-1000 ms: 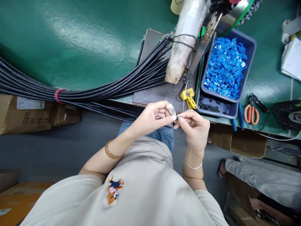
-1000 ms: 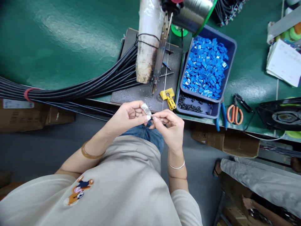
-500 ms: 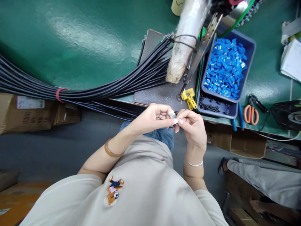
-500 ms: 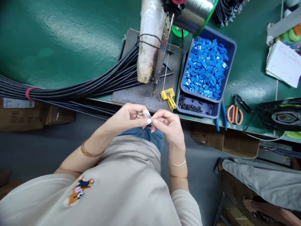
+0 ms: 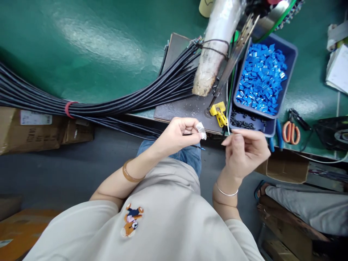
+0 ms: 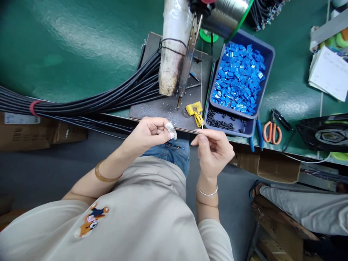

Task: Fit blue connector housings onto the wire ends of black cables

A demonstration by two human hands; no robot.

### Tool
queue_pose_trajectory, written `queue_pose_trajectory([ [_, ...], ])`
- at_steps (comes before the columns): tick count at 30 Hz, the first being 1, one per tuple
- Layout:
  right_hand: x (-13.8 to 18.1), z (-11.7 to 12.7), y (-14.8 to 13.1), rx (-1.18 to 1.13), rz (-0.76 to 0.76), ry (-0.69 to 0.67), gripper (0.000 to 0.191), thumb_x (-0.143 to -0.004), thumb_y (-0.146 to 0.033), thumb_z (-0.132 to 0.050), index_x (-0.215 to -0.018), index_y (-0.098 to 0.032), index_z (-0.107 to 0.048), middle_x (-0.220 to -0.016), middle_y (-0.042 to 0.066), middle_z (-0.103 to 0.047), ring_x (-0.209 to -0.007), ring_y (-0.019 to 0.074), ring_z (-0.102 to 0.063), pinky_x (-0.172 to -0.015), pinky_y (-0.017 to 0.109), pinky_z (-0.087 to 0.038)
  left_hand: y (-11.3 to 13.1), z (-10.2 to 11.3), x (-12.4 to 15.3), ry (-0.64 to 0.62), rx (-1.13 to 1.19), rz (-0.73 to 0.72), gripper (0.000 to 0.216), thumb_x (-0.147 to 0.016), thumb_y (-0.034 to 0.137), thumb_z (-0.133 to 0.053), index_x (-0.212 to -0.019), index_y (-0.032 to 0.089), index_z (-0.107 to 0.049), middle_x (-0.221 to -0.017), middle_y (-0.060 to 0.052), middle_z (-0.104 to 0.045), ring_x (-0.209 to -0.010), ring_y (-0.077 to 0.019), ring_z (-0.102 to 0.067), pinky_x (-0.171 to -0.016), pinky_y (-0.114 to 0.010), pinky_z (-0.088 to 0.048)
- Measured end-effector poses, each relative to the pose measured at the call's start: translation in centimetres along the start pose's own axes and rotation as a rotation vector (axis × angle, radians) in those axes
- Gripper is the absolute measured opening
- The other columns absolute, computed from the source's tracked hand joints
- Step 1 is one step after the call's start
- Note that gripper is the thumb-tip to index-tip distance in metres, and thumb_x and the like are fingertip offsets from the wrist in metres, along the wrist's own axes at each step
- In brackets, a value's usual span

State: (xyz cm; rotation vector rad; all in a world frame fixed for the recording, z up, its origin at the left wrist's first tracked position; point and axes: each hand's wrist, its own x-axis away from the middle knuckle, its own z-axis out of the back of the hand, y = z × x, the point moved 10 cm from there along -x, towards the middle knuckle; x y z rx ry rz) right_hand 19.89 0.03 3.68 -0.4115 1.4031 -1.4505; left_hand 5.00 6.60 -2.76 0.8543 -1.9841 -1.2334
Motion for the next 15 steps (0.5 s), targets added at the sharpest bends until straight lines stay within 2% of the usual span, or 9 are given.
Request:
queue_pose_trajectory([
  [2, 0.2, 0.7, -1.4, 0.068, 0.119, 0.073, 0.008, -0.090, -0.029, -0.064, -0.094, -0.024, -0.070, -0.066, -0.005, -0.064, -0.042, 0.0065, -0.054, -0.036, 0.020, -0.037, 0.1, 0.2, -0.1, 0.018, -0.004, -0.030, 0.012, -0.077, 0.018, -0.069, -0.070, 0.012, -0.061, -0.058, 0.005, -0.051, -0.053, -0.0035, -0.040, -0.054, -0.017, -0.036],
  [4, 0.5, 0.5, -2.2, 0.063, 0.188, 0.065, 0.014, -0.090, -0.025, -0.062, -0.103, -0.025, -0.068, -0.065, -0.006, -0.062, -0.045, 0.0077, -0.056, -0.038, 0.021, -0.040, 0.2, 0.3, -0.1, 0.026, -0.005, -0.057, 0.012, -0.078, 0.019, -0.069, -0.072, 0.013, -0.061, -0.059, 0.005, -0.050, -0.054, -0.0034, -0.039, -0.055, -0.017, -0.036],
  [7, 0.7, -0.8, -1.8, 0.006, 0.115, -0.062, 0.029, -0.091, -0.016, -0.060, -0.119, -0.026, -0.060, -0.070, -0.006, -0.069, -0.050, 0.0087, -0.062, -0.045, 0.022, -0.048, 0.0, 0.3, -0.2, 0.024, -0.009, -0.070, 0.013, -0.078, 0.019, -0.069, -0.071, 0.013, -0.059, -0.059, 0.006, -0.049, -0.053, -0.0033, -0.039, -0.056, -0.017, -0.037],
  [9, 0.9, -1.2, -1.5, 0.042, 0.067, -0.146, 0.023, -0.089, -0.015, -0.063, -0.110, -0.026, -0.063, -0.078, -0.004, -0.074, -0.058, 0.0110, -0.068, -0.053, 0.025, -0.055, 0.4, 0.1, -0.2, 0.006, -0.035, -0.072, 0.014, -0.079, 0.020, -0.068, -0.071, 0.014, -0.058, -0.059, 0.005, -0.050, -0.053, -0.0039, -0.041, -0.056, -0.018, -0.038],
  [11, 1.0, -0.4, -2.3, 0.119, 0.122, -0.164, 0.011, -0.086, -0.016, -0.068, -0.092, -0.025, -0.066, -0.074, -0.004, -0.073, -0.060, 0.0137, -0.070, -0.055, 0.027, -0.056, 1.6, -0.5, 0.1, -0.040, -0.125, -0.093, 0.012, -0.080, 0.019, -0.065, -0.072, 0.014, -0.058, -0.062, 0.004, -0.055, -0.055, -0.0052, -0.046, -0.057, -0.019, -0.039],
  [13, 0.5, 1.4, -3.9, 0.226, 0.268, -0.105, 0.010, -0.081, -0.018, -0.072, -0.078, -0.024, -0.065, -0.063, -0.006, -0.066, -0.051, 0.0123, -0.063, -0.048, 0.026, -0.049, 3.7, -2.2, 0.8, -0.174, -0.321, -0.172, 0.009, -0.081, 0.015, -0.062, -0.073, 0.015, -0.058, -0.066, 0.002, -0.060, -0.058, -0.0068, -0.051, -0.057, -0.020, -0.039],
  [15, -0.6, 3.6, -5.3, 0.430, 0.410, 0.002, 0.013, -0.078, -0.017, -0.072, -0.072, -0.023, -0.062, -0.053, -0.008, -0.055, -0.041, 0.0075, -0.049, -0.043, 0.023, -0.039, 5.8, -5.6, 2.8, -0.455, -0.622, -0.342, 0.011, -0.080, 0.007, -0.058, -0.072, 0.016, -0.057, -0.068, 0.001, -0.061, -0.059, -0.0083, -0.052, -0.056, -0.022, -0.037],
])
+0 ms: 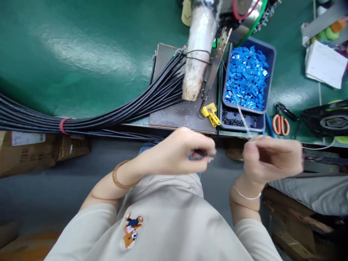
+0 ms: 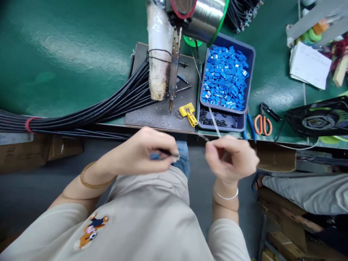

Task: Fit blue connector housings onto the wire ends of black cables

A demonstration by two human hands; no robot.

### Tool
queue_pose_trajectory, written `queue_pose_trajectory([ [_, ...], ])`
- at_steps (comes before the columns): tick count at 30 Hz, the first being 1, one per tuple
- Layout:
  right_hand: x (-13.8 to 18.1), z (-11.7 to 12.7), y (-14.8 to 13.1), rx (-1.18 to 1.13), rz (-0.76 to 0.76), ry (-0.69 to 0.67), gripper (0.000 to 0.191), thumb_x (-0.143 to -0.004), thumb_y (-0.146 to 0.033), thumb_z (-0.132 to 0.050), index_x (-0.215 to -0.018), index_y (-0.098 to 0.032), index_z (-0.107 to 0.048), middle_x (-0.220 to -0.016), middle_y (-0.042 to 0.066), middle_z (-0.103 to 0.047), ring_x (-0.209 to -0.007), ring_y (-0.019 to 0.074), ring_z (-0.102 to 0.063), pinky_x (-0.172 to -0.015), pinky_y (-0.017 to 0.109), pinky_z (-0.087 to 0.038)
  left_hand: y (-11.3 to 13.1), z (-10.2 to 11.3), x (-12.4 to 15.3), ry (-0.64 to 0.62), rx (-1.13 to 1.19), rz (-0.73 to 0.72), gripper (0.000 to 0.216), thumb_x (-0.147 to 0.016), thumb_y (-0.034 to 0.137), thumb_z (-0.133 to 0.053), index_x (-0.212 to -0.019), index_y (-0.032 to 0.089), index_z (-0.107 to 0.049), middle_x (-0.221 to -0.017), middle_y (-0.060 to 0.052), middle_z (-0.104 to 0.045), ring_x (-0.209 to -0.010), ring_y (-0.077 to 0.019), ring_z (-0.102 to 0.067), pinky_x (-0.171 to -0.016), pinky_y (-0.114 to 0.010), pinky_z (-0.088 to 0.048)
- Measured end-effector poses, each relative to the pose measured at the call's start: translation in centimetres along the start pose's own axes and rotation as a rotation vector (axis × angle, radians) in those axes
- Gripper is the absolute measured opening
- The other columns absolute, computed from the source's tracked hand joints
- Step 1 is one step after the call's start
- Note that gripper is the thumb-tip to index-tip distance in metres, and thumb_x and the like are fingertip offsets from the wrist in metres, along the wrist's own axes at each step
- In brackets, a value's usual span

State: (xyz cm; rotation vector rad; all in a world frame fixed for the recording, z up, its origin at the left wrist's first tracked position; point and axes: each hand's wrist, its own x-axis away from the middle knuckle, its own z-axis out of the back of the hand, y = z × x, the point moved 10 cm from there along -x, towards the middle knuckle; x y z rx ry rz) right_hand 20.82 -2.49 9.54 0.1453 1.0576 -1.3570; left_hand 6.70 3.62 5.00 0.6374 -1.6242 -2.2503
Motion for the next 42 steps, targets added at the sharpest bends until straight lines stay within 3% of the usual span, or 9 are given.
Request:
queue_pose_trajectory([
  [2, -1.8, 1.7, 0.8, 0.341, 0.099, 0.084, 0.010, -0.078, -0.019, -0.072, -0.075, -0.021, -0.062, -0.052, -0.008, -0.052, -0.041, 0.0057, -0.044, -0.047, 0.023, -0.036, 2.8, -2.2, 0.6, -0.235, -0.309, -0.170, 0.019, -0.079, 0.000, -0.052, -0.072, 0.017, -0.056, -0.068, 0.001, -0.060, -0.056, -0.0098, -0.049, -0.053, -0.026, -0.033],
  [4, -3.9, 0.7, 4.3, 0.522, 0.019, -0.060, 0.007, -0.086, -0.026, -0.065, -0.082, -0.020, -0.063, -0.057, -0.004, -0.057, -0.047, 0.0079, -0.050, -0.053, 0.026, -0.037, 3.7, -3.9, 1.4, -0.368, -0.483, -0.250, 0.022, -0.078, -0.004, -0.050, -0.074, 0.017, -0.055, -0.069, -0.001, -0.060, -0.054, -0.0113, -0.048, -0.050, -0.028, -0.029],
  [7, -5.7, -1.5, 10.8, 0.617, -0.215, -0.293, 0.009, -0.086, -0.027, -0.064, -0.079, -0.023, -0.062, -0.072, 0.004, -0.067, -0.066, 0.0148, -0.060, -0.069, 0.032, -0.040, 2.9, -4.6, 1.5, -0.346, -0.328, -0.217, 0.017, -0.080, 0.001, -0.053, -0.075, 0.017, -0.056, -0.070, -0.002, -0.062, -0.057, -0.0116, -0.052, -0.053, -0.026, -0.035],
  [11, -6.7, -3.8, 14.3, 0.433, -0.337, -0.281, 0.011, -0.083, -0.026, -0.066, -0.076, -0.022, -0.060, -0.075, 0.003, -0.067, -0.068, 0.0149, -0.059, -0.073, 0.032, -0.044, -3.7, 1.0, 2.3, 0.295, 0.117, 0.155, 0.011, -0.088, 0.018, -0.059, -0.077, 0.017, -0.059, -0.069, 0.000, -0.063, -0.061, -0.0098, -0.057, -0.056, -0.020, -0.043],
  [14, -7.1, -5.1, 14.1, 0.406, -0.319, -0.239, 0.007, -0.085, -0.024, -0.063, -0.079, -0.021, -0.060, -0.080, 0.003, -0.067, -0.071, 0.0165, -0.060, -0.076, 0.034, -0.047, -7.1, 5.9, 6.7, 0.807, 0.065, 0.299, 0.009, -0.086, 0.020, -0.064, -0.077, 0.016, -0.061, -0.072, 0.000, -0.063, -0.068, -0.0099, -0.059, -0.061, -0.019, -0.046],
  [18, -7.6, -6.8, 13.9, 0.449, -0.323, -0.297, 0.006, -0.087, -0.024, -0.062, -0.080, -0.022, -0.061, -0.083, 0.004, -0.067, -0.074, 0.0189, -0.062, -0.082, 0.038, -0.048, -7.7, 8.9, 9.9, 1.104, 0.051, 0.284, 0.004, -0.081, 0.017, -0.069, -0.079, 0.017, -0.065, -0.076, 0.000, -0.066, -0.072, -0.0091, -0.062, -0.070, -0.019, -0.050],
  [23, -8.2, -8.4, 13.3, 0.547, -0.264, -0.420, 0.004, -0.085, -0.019, -0.060, -0.081, -0.021, -0.061, -0.087, 0.006, -0.068, -0.082, 0.0219, -0.062, -0.082, 0.038, -0.044, -9.5, 7.2, 7.0, 0.931, 0.489, 0.285, 0.012, -0.077, 0.022, -0.074, -0.076, 0.016, -0.064, -0.062, 0.001, -0.061, -0.048, -0.0043, -0.043, -0.042, -0.016, -0.030],
  [28, -8.4, -9.4, 12.0, 0.755, -0.165, -0.517, 0.016, -0.087, -0.015, -0.047, -0.085, -0.019, -0.062, -0.086, 0.009, -0.069, -0.075, 0.0220, -0.058, -0.068, 0.036, -0.033, -9.6, 4.9, 4.2, 0.713, 0.711, 0.336, 0.019, -0.075, 0.028, -0.076, -0.074, 0.016, -0.062, -0.055, 0.002, -0.053, -0.044, -0.0032, -0.031, -0.040, -0.018, -0.013],
  [42, -8.5, -8.2, 12.1, 0.747, -0.086, -0.447, 0.014, -0.090, -0.023, -0.052, -0.089, -0.019, -0.066, -0.073, 0.006, -0.066, -0.065, 0.0180, -0.054, -0.062, 0.032, -0.029, -9.2, 3.7, 2.2, 0.687, 0.721, 0.363, 0.022, -0.070, 0.027, -0.078, -0.073, 0.014, -0.060, -0.052, 0.007, -0.044, -0.044, -0.0019, -0.030, -0.040, -0.017, -0.016],
])
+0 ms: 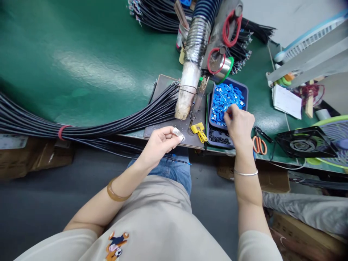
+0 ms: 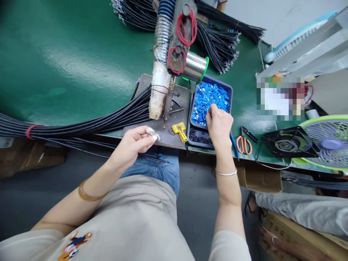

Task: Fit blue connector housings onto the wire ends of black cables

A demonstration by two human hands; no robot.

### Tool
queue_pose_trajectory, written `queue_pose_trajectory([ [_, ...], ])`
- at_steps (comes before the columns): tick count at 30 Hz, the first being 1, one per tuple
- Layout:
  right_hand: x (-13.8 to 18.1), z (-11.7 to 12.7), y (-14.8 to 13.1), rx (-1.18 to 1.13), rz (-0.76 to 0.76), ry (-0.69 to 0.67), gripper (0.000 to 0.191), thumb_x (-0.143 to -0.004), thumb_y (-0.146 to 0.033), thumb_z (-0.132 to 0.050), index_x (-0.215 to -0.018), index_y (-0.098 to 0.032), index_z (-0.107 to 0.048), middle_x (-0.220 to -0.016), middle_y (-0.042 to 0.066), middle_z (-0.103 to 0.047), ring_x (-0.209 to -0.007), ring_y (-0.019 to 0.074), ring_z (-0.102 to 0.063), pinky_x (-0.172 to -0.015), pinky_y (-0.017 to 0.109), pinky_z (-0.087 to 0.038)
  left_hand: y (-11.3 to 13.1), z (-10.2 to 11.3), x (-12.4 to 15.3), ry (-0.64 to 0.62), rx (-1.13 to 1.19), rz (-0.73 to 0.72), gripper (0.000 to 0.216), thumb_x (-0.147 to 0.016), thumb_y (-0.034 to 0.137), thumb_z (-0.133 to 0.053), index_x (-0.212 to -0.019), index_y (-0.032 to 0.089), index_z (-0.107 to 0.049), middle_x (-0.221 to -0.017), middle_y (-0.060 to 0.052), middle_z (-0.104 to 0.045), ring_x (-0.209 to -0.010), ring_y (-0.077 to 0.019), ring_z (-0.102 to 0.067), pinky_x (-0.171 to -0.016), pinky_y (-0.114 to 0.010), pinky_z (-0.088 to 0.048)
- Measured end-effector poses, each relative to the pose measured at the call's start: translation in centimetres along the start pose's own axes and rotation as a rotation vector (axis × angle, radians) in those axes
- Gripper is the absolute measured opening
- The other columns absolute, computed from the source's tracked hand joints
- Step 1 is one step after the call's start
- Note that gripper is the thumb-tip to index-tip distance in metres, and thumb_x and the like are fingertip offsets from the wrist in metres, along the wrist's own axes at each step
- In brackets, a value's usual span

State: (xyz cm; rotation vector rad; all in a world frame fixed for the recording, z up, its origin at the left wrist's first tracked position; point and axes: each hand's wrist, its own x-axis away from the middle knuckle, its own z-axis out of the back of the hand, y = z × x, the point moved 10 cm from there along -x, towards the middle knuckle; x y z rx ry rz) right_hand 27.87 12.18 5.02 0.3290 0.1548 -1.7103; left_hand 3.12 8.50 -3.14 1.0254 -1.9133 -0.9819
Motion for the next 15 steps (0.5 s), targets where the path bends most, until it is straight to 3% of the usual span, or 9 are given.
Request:
queue_pose_trajectory([
  [5, 1.4, 1.8, 2.5, -0.348, -0.101, 0.201, 0.005, -0.082, -0.022, -0.063, -0.078, -0.021, -0.065, -0.070, 0.001, -0.065, -0.065, 0.0176, -0.060, -0.070, 0.034, -0.045, 0.2, -0.2, 0.0, 0.004, 0.022, -0.028, 0.024, -0.069, 0.026, -0.078, -0.070, 0.014, -0.058, -0.053, 0.007, -0.044, -0.046, -0.0022, -0.032, -0.043, -0.017, -0.020],
  [8, 3.6, 3.2, 2.9, -0.620, -0.185, 0.286, 0.007, -0.081, -0.026, -0.068, -0.074, -0.025, -0.065, -0.072, 0.001, -0.068, -0.060, 0.0175, -0.062, -0.063, 0.035, -0.049, 0.4, -0.4, -0.1, 0.005, 0.021, -0.061, 0.024, -0.069, 0.026, -0.078, -0.068, 0.014, -0.057, -0.055, 0.007, -0.044, -0.048, -0.0025, -0.033, -0.046, -0.018, -0.025],
  [12, 7.2, 4.0, 0.1, -0.996, -0.252, 0.259, 0.010, -0.078, -0.028, -0.076, -0.076, -0.023, -0.067, -0.070, 0.000, -0.069, -0.053, 0.0155, -0.063, -0.051, 0.031, -0.050, 0.5, -0.7, -0.2, 0.002, -0.002, -0.084, 0.021, -0.068, 0.024, -0.077, -0.067, 0.015, -0.058, -0.056, 0.007, -0.046, -0.051, -0.0036, -0.037, -0.052, -0.019, -0.032],
  [15, 9.3, 4.6, -4.0, -1.049, -0.174, 0.241, 0.008, -0.080, -0.024, -0.075, -0.077, -0.024, -0.068, -0.079, 0.000, -0.072, -0.068, 0.0171, -0.069, -0.060, 0.033, -0.058, 0.5, -0.8, -0.2, 0.010, -0.042, -0.098, 0.022, -0.068, 0.024, -0.076, -0.066, 0.014, -0.057, -0.059, 0.006, -0.049, -0.055, -0.0044, -0.041, -0.056, -0.019, -0.036],
])
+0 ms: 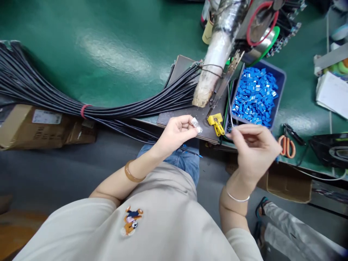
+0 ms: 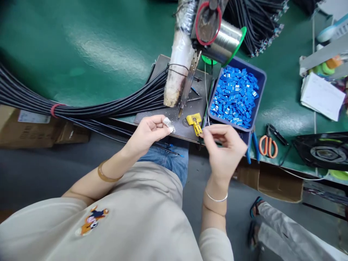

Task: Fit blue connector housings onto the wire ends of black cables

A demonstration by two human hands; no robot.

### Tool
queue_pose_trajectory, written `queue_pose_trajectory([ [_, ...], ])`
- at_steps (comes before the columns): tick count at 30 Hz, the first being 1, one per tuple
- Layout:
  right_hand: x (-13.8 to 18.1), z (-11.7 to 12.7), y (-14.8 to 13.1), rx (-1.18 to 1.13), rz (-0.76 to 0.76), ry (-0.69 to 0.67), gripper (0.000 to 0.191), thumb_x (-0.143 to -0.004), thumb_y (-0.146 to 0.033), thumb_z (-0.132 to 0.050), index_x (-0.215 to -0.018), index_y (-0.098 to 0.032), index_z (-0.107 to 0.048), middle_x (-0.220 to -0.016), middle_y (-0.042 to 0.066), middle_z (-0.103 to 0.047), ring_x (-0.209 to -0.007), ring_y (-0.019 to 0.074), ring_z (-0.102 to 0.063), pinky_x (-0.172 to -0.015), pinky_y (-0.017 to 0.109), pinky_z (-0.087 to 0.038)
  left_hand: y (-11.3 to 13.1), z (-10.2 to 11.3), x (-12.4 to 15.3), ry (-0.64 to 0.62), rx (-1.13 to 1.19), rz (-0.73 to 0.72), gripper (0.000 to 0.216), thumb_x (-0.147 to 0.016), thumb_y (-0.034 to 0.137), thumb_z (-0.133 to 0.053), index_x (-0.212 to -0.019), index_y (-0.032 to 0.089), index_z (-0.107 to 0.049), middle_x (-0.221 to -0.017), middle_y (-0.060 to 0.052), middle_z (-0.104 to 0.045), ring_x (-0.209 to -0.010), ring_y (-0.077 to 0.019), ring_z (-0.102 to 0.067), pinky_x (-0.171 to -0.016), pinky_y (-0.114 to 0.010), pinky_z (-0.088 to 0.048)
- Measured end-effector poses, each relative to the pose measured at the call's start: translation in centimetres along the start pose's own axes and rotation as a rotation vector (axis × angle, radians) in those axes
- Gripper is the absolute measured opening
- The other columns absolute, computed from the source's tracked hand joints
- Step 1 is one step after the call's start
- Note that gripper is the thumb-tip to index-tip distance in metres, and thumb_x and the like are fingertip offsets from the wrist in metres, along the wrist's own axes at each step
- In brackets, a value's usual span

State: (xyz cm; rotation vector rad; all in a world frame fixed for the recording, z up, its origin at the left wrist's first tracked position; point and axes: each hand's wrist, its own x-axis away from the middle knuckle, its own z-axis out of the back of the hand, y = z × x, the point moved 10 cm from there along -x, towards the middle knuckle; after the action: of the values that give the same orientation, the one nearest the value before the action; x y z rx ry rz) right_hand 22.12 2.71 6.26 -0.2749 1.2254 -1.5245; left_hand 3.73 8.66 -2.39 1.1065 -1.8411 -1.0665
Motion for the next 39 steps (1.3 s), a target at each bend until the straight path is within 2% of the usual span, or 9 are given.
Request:
queue_pose_trajectory([
  [3, 2.2, -1.3, -2.4, 0.110, 0.172, 0.068, 0.007, -0.083, -0.020, -0.072, -0.083, -0.027, -0.071, -0.088, 0.002, -0.074, -0.085, 0.0201, -0.071, -0.076, 0.039, -0.061, -0.1, -0.1, -0.1, -0.002, -0.037, -0.017, 0.018, -0.069, 0.021, -0.073, -0.067, 0.014, -0.057, -0.061, 0.005, -0.052, -0.058, -0.0050, -0.043, -0.059, -0.018, -0.038],
  [6, 3.5, -2.1, -3.1, 0.112, 0.272, 0.108, 0.010, -0.085, -0.020, -0.070, -0.088, -0.030, -0.071, -0.092, 0.001, -0.075, -0.088, 0.0214, -0.072, -0.081, 0.043, -0.062, -0.2, -0.3, -0.1, -0.027, -0.051, -0.024, 0.015, -0.070, 0.019, -0.072, -0.068, 0.014, -0.058, -0.062, 0.005, -0.051, -0.058, -0.0046, -0.044, -0.060, -0.017, -0.038],
  [11, 4.2, -3.9, -2.6, -0.071, 0.279, -0.036, 0.013, -0.090, -0.019, -0.061, -0.095, -0.030, -0.064, -0.097, 0.002, -0.076, -0.090, 0.0211, -0.073, -0.079, 0.042, -0.062, -0.2, -0.4, -0.1, -0.045, -0.056, -0.037, 0.014, -0.070, 0.017, -0.072, -0.070, 0.014, -0.059, -0.063, 0.005, -0.054, -0.058, -0.0046, -0.046, -0.060, -0.017, -0.040],
  [17, 3.9, -4.5, -0.5, -0.207, 0.110, -0.052, 0.008, -0.092, -0.019, -0.058, -0.092, -0.026, -0.060, -0.102, 0.004, -0.075, -0.093, 0.0201, -0.074, -0.082, 0.040, -0.062, 0.2, -0.2, -0.4, -0.036, -0.079, -0.063, 0.007, -0.074, 0.019, -0.069, -0.072, 0.013, -0.066, -0.065, 0.002, -0.060, -0.061, -0.0059, -0.052, -0.062, -0.017, -0.044],
  [22, 3.7, -4.5, -1.5, -0.096, 0.287, -0.038, 0.012, -0.084, -0.011, -0.065, -0.084, -0.023, -0.061, -0.099, 0.003, -0.077, -0.091, 0.0193, -0.075, -0.082, 0.037, -0.061, 0.4, -0.1, -0.9, -0.020, -0.080, -0.078, 0.013, -0.072, 0.020, -0.072, -0.066, 0.012, -0.064, -0.065, 0.002, -0.059, -0.060, -0.0060, -0.052, -0.060, -0.017, -0.045],
  [26, 3.6, -4.7, -2.1, -0.012, 0.376, -0.053, 0.015, -0.083, -0.009, -0.064, -0.083, -0.023, -0.059, -0.100, 0.003, -0.077, -0.091, 0.0192, -0.075, -0.079, 0.035, -0.061, 0.4, 0.1, -1.2, 0.001, -0.074, -0.064, 0.015, -0.070, 0.020, -0.073, -0.064, 0.012, -0.062, -0.063, 0.003, -0.057, -0.058, -0.0056, -0.049, -0.058, -0.017, -0.044],
  [33, 3.5, -4.9, -2.8, 0.042, 0.456, -0.066, 0.018, -0.082, -0.006, -0.063, -0.084, -0.022, -0.056, -0.104, 0.004, -0.077, -0.092, 0.0193, -0.075, -0.077, 0.033, -0.062, 1.0, -0.1, -1.5, 0.000, -0.073, -0.100, 0.013, -0.070, 0.016, -0.072, -0.064, 0.012, -0.062, -0.062, 0.003, -0.056, -0.057, -0.0049, -0.048, -0.056, -0.016, -0.042],
  [39, 3.2, -4.9, -3.1, 0.080, 0.485, -0.057, 0.020, -0.080, -0.005, -0.064, -0.084, -0.022, -0.056, -0.103, 0.005, -0.077, -0.090, 0.0191, -0.075, -0.076, 0.033, -0.062, 1.3, -0.3, -1.6, 0.005, -0.084, -0.135, 0.002, -0.072, 0.013, -0.069, -0.070, 0.012, -0.069, -0.062, 0.002, -0.061, -0.056, -0.0055, -0.052, -0.056, -0.017, -0.044],
])
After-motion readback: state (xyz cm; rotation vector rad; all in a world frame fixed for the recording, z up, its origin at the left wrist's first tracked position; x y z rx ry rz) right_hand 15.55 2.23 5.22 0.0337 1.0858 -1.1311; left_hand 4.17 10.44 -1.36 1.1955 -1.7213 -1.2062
